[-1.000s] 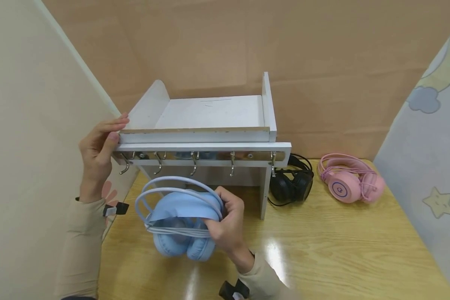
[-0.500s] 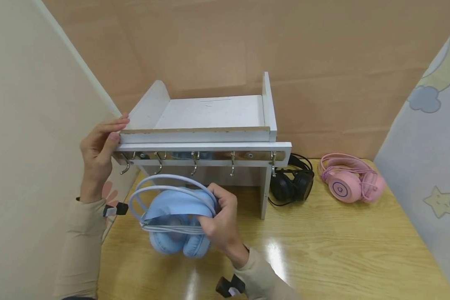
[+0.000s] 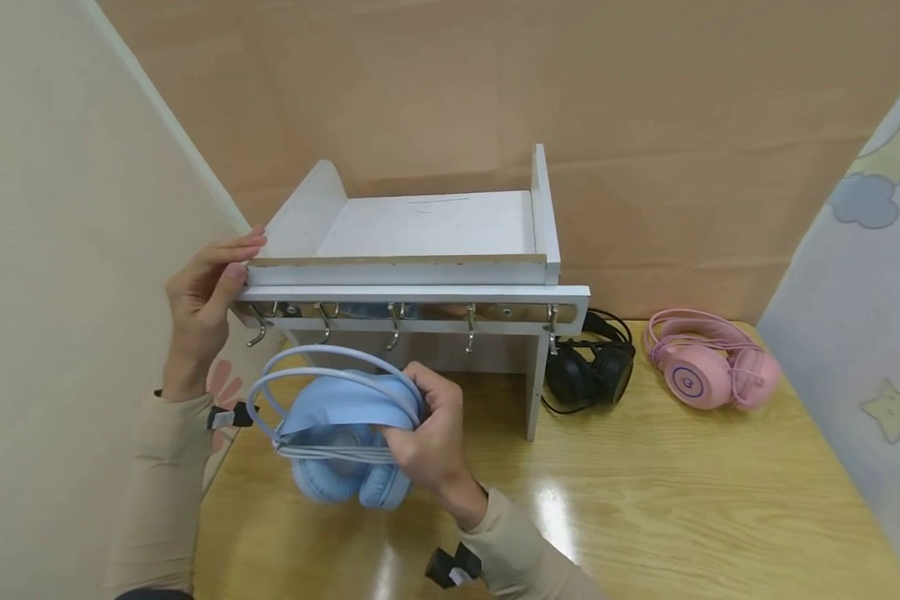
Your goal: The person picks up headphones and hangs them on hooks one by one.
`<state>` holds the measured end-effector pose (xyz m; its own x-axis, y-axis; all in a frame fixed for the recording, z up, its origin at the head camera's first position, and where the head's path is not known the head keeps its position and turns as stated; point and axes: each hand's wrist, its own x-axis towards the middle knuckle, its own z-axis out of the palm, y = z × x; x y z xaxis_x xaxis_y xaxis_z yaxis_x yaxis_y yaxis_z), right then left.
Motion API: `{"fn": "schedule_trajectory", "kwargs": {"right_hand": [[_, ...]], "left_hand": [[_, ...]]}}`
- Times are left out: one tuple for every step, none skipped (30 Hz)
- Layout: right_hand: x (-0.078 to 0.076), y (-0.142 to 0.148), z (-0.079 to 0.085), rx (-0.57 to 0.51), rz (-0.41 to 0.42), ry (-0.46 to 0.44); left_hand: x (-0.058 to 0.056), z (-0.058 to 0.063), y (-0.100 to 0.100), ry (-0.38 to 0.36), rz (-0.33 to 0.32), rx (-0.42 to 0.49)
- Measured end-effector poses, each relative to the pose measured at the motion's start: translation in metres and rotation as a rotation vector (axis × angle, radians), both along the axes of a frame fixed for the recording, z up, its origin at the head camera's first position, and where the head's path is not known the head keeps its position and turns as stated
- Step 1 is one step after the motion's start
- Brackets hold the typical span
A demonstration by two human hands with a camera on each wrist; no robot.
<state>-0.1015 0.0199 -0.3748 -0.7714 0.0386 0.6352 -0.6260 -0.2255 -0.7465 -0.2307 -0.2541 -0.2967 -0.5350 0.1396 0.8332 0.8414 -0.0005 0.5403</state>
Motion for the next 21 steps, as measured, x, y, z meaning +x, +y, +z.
{"fn": "schedule_trajectory", "kwargs": {"right_hand": [[0.000, 0.000, 0.000, 0.001, 0.001, 0.002], [-0.001, 0.000, 0.000, 0.005, 0.001, 0.004], [-0.001, 0.000, 0.000, 0.010, 0.003, 0.003], [-0.001, -0.001, 0.000, 0.013, 0.006, 0.001], [-0.001, -0.001, 0.000, 0.016, 0.008, 0.003], [-0.002, -0.002, 0.000, 0.017, 0.007, 0.002], [-0.002, -0.003, -0.001, 0.015, 0.012, 0.001], [-0.002, -0.004, -0.001, 0.016, 0.011, 0.005], [-0.002, -0.004, -0.001, 0.015, 0.013, 0.005], [-0.003, -0.006, -0.001, 0.013, 0.016, 0.007], [-0.003, -0.007, -0.001, 0.012, 0.018, 0.007], [-0.003, -0.008, -0.001, 0.010, 0.019, 0.009], [-0.003, -0.009, -0.001, 0.008, 0.022, 0.012], [-0.004, -0.010, -0.001, 0.008, 0.023, 0.014], [-0.004, -0.011, 0.000, 0.006, 0.026, 0.013], [-0.005, -0.012, 0.000, 0.004, 0.027, 0.018], [-0.005, -0.013, 0.000, 0.002, 0.030, 0.020], [-0.005, -0.014, -0.001, 0.000, 0.033, 0.023], [-0.006, -0.015, -0.001, -0.003, 0.035, 0.027], [-0.006, -0.016, -0.002, -0.005, 0.036, 0.031], [-0.006, -0.017, -0.002, -0.007, 0.038, 0.033]], "left_hand": [[-0.001, 0.000, 0.000, -0.003, -0.002, -0.003], [-0.001, 0.000, 0.000, -0.006, -0.004, -0.007], [-0.001, 0.000, -0.001, -0.008, -0.005, -0.010], [-0.001, 0.000, -0.002, -0.009, -0.005, -0.014], [0.000, 0.000, -0.003, -0.010, -0.005, -0.019], [0.000, 0.001, -0.003, -0.011, -0.005, -0.024], [0.001, 0.001, -0.004, -0.013, -0.004, -0.031], [0.001, 0.002, -0.005, -0.016, -0.005, -0.035], [0.001, 0.002, -0.005, -0.019, -0.008, -0.037], [0.002, 0.003, -0.006, -0.021, -0.009, -0.039], [0.002, 0.004, -0.006, -0.024, -0.010, -0.041], [0.003, 0.004, -0.007, -0.026, -0.011, -0.039], [0.003, 0.004, -0.007, -0.027, -0.010, -0.038], [0.003, 0.005, -0.007, -0.028, -0.010, -0.035], [0.003, 0.005, -0.006, -0.028, -0.010, -0.032], [0.003, 0.005, -0.006, -0.029, -0.007, -0.030], [0.003, 0.005, -0.006, -0.031, -0.005, -0.029], [0.003, 0.005, -0.006, -0.032, -0.003, -0.027], [0.003, 0.005, -0.006, -0.034, 0.000, -0.027], [0.003, 0.005, -0.006, -0.036, 0.000, -0.026], [0.004, 0.004, -0.006, -0.039, 0.001, -0.028]]}}
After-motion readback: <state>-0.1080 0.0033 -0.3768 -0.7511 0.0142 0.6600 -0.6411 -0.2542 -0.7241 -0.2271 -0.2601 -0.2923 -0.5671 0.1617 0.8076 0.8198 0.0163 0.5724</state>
